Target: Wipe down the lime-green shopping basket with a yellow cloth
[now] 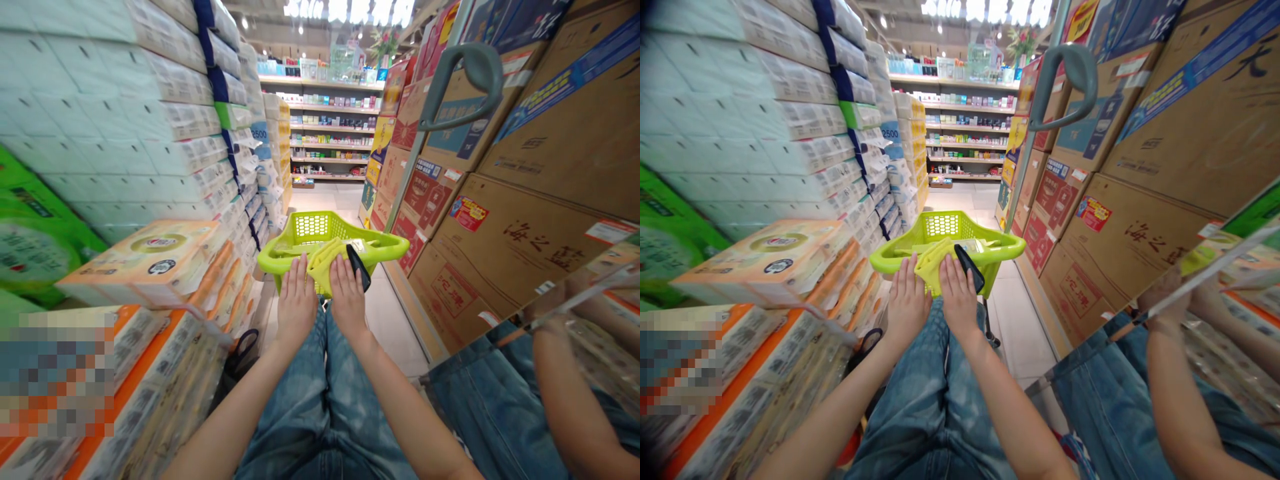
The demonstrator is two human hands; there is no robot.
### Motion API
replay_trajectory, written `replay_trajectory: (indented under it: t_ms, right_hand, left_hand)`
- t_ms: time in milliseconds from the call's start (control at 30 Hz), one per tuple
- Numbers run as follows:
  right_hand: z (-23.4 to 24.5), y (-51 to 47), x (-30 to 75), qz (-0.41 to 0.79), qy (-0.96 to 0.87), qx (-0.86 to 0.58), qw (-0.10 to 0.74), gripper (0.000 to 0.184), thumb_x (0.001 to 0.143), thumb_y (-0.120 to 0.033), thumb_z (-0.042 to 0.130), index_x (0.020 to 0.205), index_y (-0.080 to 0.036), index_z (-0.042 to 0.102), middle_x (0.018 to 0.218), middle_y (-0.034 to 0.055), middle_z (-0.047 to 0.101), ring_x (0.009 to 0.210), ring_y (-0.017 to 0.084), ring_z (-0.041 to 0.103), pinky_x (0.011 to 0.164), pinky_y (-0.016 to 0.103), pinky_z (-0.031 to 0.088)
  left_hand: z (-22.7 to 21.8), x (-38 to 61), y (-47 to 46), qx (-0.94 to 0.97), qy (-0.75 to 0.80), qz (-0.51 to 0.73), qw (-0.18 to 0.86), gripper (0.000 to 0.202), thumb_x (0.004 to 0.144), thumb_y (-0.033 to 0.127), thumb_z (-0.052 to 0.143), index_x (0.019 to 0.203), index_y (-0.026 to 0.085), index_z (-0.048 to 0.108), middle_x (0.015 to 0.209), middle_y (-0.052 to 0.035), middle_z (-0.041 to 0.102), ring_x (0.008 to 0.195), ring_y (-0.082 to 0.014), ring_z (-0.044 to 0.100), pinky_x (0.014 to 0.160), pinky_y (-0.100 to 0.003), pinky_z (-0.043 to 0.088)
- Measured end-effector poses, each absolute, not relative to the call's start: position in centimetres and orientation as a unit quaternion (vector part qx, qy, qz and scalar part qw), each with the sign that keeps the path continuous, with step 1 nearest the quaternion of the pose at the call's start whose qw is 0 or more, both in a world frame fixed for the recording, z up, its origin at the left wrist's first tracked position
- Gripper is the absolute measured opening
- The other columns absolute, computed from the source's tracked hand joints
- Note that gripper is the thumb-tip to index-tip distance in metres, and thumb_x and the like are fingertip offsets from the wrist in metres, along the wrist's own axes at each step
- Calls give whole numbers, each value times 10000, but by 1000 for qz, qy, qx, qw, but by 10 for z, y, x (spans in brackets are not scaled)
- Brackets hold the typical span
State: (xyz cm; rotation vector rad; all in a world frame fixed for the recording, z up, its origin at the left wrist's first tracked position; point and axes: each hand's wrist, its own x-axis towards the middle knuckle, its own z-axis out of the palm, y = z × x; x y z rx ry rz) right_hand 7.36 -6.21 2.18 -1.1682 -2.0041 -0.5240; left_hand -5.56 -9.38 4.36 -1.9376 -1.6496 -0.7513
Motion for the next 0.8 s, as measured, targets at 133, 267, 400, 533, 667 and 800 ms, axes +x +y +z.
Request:
replay_trajectory:
  t_ms: [133,267,400,533,667,800]
  right_hand:
    - [23,-44,115,-216,-721,-511,415,802,831,11,305,1584,-135,73,1618,161,256,1525,209,150,1209,527,240]
    - [27,-30,143,-175,-648,-566,478,916,752,17,317,1582,-153,-32,1655,139,123,1536,216,39,1205,571,217]
    - [33,-37,120,-124,-632,-555,527,940,737,-4,356,1578,-118,-50,1662,145,30,1537,253,-1,1203,590,211]
    - [31,-57,65,-144,-682,-522,492,844,826,-27,340,1571,-70,-53,1652,182,76,1536,268,12,1199,560,251]
    - [22,-65,48,-186,-760,-463,417,729,886,-46,344,1575,-83,112,1602,192,281,1527,235,144,1199,523,269]
    - [20,-54,79,-215,-759,-466,401,720,871,-11,321,1570,-118,182,1579,176,344,1508,213,227,1206,514,255]
  left_hand:
    - [45,-55,-95,-710,-601,-273,246,672,923,155,410,1550,50,191,1624,-171,181,1523,-280,97,1215,-489,249]
    - [46,-51,-95,-706,-605,-268,250,704,920,155,418,1556,39,141,1628,-167,169,1523,-288,94,1218,-489,244]
    - [45,-45,-93,-699,-611,-282,241,732,910,169,454,1551,16,135,1622,-198,164,1522,-311,68,1211,-521,250]
    - [42,-46,-91,-691,-617,-287,243,695,911,143,439,1541,9,178,1616,-214,179,1519,-314,59,1206,-526,261]
    - [42,-52,-92,-703,-611,-267,248,613,918,118,416,1504,-9,285,1605,-220,218,1520,-304,62,1209,-508,264]
    - [45,-53,-94,-705,-608,-269,245,612,927,152,416,1511,20,289,1619,-191,189,1522,-291,85,1210,-497,264]
